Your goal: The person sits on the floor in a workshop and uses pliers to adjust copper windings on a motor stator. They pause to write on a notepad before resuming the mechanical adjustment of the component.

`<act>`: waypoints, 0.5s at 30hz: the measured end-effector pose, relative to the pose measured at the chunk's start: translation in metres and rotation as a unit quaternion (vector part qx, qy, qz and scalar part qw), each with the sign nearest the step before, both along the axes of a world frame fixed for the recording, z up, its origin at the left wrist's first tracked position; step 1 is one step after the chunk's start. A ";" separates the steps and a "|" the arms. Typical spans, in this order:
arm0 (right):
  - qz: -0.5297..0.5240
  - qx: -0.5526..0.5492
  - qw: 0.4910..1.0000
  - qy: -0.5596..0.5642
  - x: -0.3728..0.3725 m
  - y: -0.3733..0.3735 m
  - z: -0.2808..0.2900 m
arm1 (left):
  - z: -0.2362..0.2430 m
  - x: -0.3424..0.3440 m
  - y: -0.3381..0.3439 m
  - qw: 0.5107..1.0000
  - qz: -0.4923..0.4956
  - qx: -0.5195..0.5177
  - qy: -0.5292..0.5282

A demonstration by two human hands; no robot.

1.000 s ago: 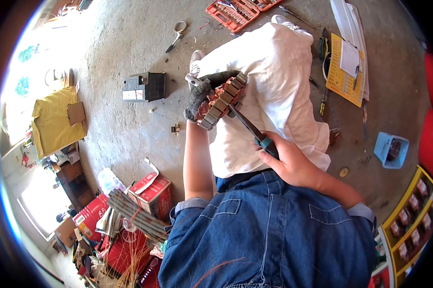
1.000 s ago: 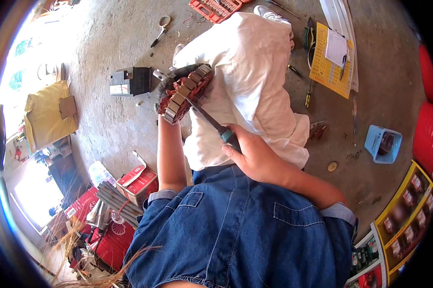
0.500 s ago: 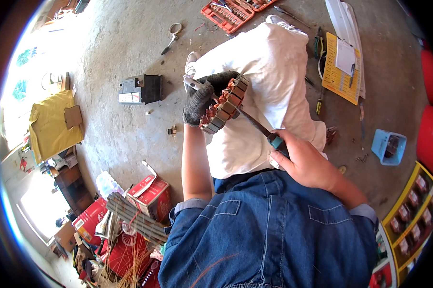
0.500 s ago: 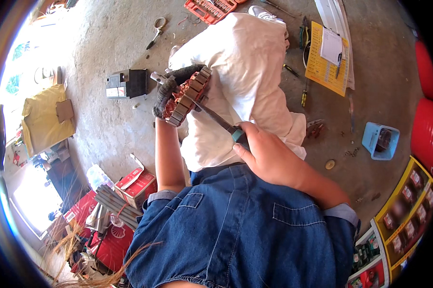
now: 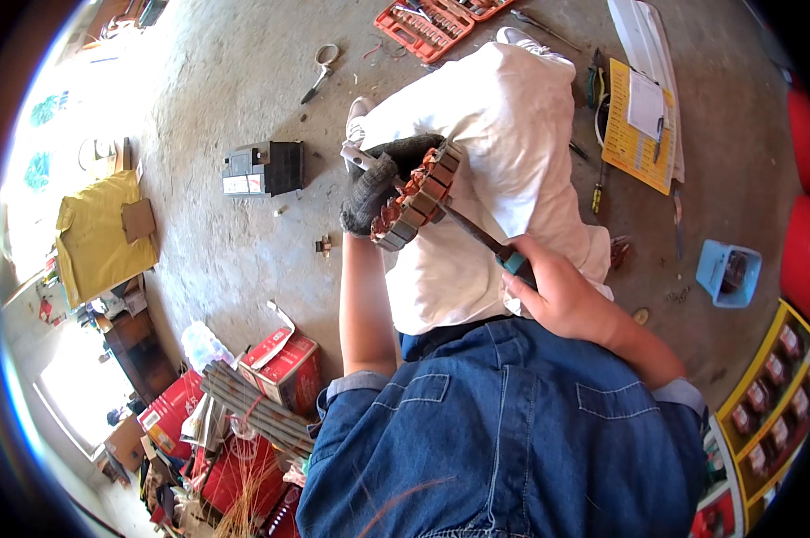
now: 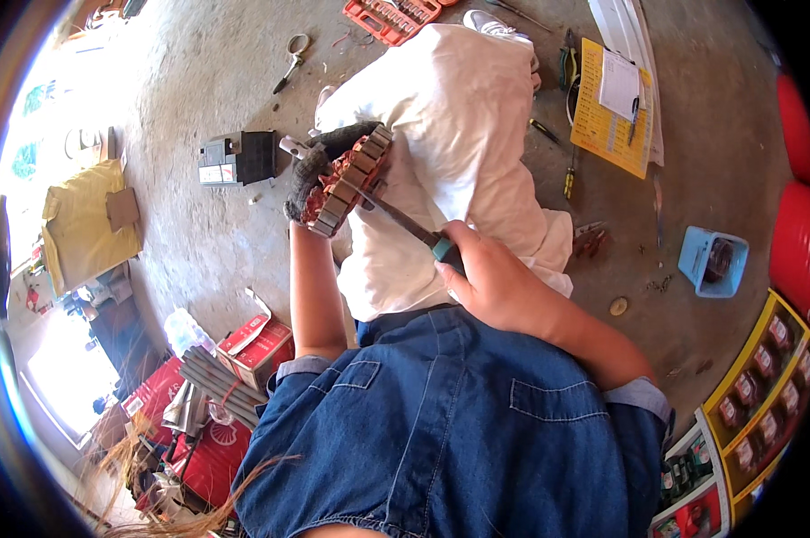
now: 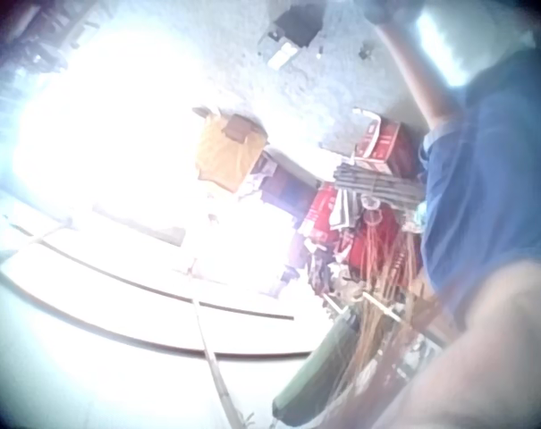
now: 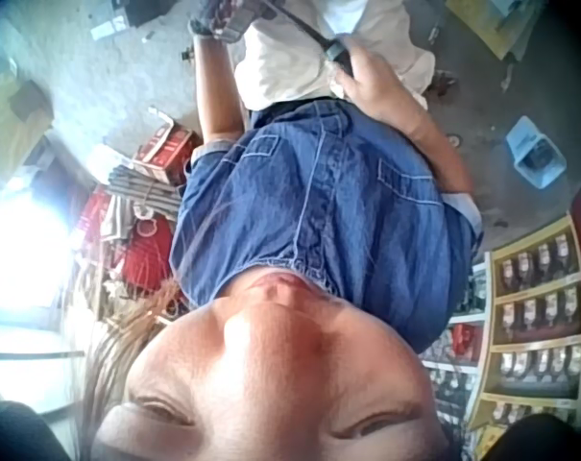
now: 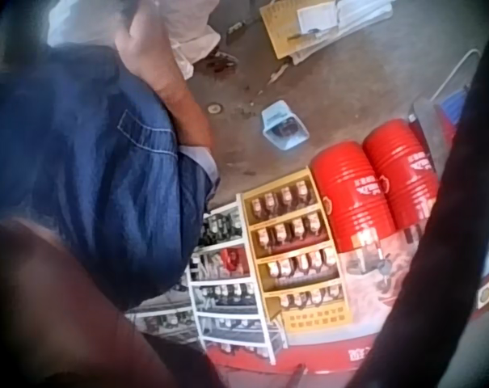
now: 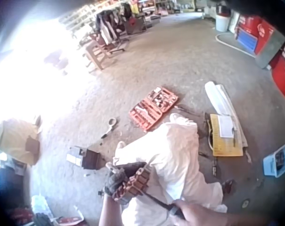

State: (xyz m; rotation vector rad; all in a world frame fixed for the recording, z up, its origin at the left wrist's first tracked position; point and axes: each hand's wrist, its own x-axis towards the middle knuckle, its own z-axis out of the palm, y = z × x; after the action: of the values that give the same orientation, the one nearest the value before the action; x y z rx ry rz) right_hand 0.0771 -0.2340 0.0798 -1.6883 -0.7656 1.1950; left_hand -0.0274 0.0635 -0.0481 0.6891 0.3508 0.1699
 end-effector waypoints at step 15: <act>-0.032 0.036 0.997 -0.064 -0.012 -0.004 -0.015 | 0.023 0.010 -0.008 1.000 -0.029 -0.006 0.008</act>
State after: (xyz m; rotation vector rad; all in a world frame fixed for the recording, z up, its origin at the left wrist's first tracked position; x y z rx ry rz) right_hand 0.0650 -0.2383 0.0652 -1.7305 -0.8172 1.0114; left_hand -0.0177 0.0553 -0.0252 0.6877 0.3470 0.1073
